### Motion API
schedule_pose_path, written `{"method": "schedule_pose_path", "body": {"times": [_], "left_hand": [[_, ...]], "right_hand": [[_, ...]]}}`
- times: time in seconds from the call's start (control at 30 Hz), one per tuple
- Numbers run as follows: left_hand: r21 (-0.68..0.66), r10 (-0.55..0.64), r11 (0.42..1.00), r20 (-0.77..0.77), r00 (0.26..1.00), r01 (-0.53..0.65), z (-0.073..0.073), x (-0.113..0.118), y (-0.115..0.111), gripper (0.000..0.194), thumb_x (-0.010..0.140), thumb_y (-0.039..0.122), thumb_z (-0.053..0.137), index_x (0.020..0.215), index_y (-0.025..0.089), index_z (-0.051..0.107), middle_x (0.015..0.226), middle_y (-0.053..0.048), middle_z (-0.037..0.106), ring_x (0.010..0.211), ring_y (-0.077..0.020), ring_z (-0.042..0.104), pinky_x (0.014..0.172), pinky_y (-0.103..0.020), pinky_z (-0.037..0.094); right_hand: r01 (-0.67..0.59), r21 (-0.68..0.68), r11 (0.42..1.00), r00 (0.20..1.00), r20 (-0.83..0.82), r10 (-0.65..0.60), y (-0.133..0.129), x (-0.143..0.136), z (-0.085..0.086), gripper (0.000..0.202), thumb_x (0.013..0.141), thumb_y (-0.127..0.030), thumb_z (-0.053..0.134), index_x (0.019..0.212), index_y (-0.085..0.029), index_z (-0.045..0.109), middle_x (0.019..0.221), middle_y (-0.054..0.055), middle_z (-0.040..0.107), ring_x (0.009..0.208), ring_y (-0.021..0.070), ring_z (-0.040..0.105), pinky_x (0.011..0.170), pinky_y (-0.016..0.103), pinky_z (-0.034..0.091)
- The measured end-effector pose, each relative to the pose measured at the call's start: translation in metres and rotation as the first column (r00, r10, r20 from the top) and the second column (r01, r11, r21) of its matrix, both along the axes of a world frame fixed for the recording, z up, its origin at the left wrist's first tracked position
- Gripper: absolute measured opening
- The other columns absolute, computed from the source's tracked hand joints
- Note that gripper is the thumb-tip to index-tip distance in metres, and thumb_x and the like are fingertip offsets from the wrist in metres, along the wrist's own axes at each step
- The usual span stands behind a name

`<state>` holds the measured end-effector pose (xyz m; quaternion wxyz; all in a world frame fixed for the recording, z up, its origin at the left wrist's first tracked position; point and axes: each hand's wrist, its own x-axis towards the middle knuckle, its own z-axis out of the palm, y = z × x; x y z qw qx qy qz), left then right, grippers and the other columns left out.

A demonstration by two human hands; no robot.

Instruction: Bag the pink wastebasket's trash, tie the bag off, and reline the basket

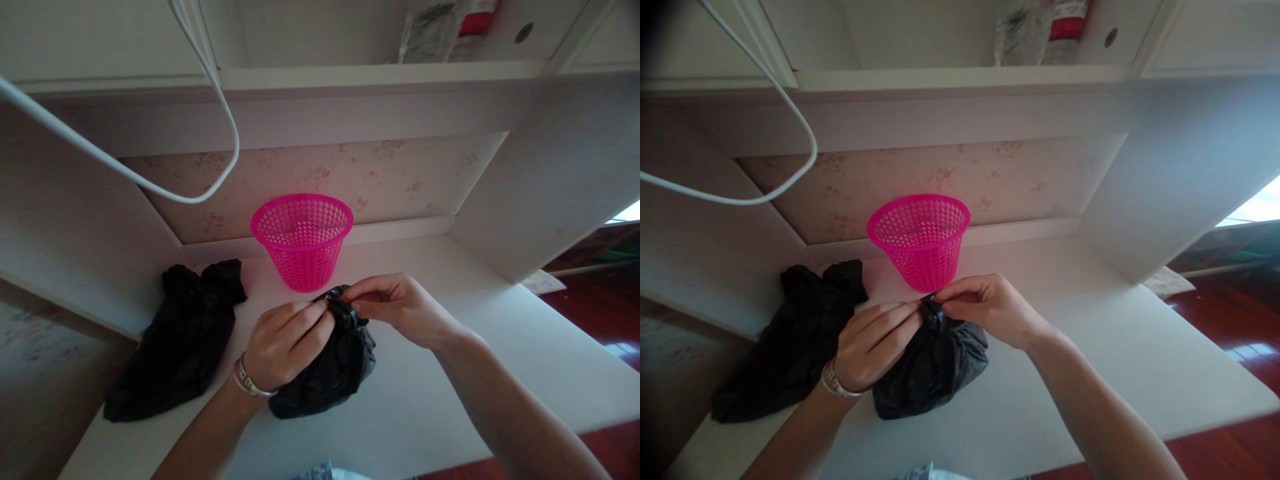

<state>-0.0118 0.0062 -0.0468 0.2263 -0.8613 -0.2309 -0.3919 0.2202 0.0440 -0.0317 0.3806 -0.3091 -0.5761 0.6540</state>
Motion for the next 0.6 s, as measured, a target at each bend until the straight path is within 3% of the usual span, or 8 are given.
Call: {"method": "schedule_pose_path", "body": {"times": [0.17,0.3,0.37,0.47,0.53,0.6], "left_hand": [[-0.046,0.015,0.999,0.019,1.0,-0.014,-0.008,-0.011,-0.003,0.026,0.089,0.002,0.062,0.113,0.008,0.068,0.106,-0.015,0.075,0.097,-0.0221,0.07,0.086,-0.033,0.056],[-0.1,0.073,0.993,0.032,0.997,-0.069,-0.019,-0.024,-0.011,0.029,0.087,0.001,0.065,0.114,0.01,0.069,0.111,-0.014,0.072,0.102,-0.0196,0.068,0.09,-0.03,0.054],[-0.146,0.11,0.984,0.053,0.993,-0.101,-0.023,-0.029,-0.015,0.029,0.087,0.001,0.066,0.113,0.013,0.069,0.106,-0.011,0.072,0.093,-0.0161,0.07,0.083,-0.026,0.056],[-0.25,0.137,0.962,0.098,0.986,-0.109,-0.026,-0.035,-0.021,0.023,0.087,0.001,0.065,0.105,0.016,0.069,0.095,-0.006,0.071,0.08,-0.0117,0.07,0.075,-0.02,0.056],[-0.313,0.154,0.944,0.119,0.981,-0.11,-0.028,-0.04,-0.022,0.019,0.088,0.002,0.064,0.1,0.016,0.068,0.091,-0.004,0.071,0.08,-0.0114,0.07,0.076,-0.019,0.056],[-0.355,0.18,0.927,0.134,0.975,-0.122,-0.03,-0.044,-0.022,0.016,0.088,0.002,0.064,0.096,0.016,0.068,0.09,-0.004,0.071,0.079,-0.0109,0.07,0.078,-0.018,0.056]], "right_hand": [[0.212,0.212,0.954,0.97,0.075,-0.232,0.007,0.007,0.001,0.018,0.075,-0.031,0.082,0.092,-0.024,0.08,0.092,0.002,0.08,0.081,0.0132,0.072,0.077,0.023,0.057],[0.255,0.468,0.846,0.868,0.274,-0.413,0.008,0.024,-0.004,0.013,0.082,-0.031,0.074,0.089,-0.022,0.079,0.09,0.003,0.079,0.08,0.0173,0.073,0.074,0.027,0.058],[0.181,0.635,0.751,0.81,0.338,-0.48,0.006,0.033,-0.01,0.013,0.089,-0.025,0.066,0.092,-0.021,0.079,0.093,0.004,0.079,0.081,0.0168,0.073,0.075,0.027,0.059],[-0.036,0.828,0.559,0.77,0.379,-0.513,0.003,0.042,-0.025,0.03,0.093,-0.008,0.05,0.104,-0.019,0.076,0.103,0.006,0.077,0.093,0.0178,0.072,0.084,0.029,0.059],[-0.174,0.877,0.448,0.742,0.416,-0.527,0.003,0.046,-0.036,0.044,0.088,0.003,0.042,0.111,-0.017,0.074,0.109,0.008,0.076,0.102,0.0206,0.07,0.09,0.033,0.058],[-0.254,0.888,0.384,0.69,0.445,-0.571,0.006,0.05,-0.045,0.049,0.083,0.007,0.039,0.112,-0.014,0.073,0.111,0.01,0.075,0.104,0.0234,0.068,0.09,0.036,0.059]]}}
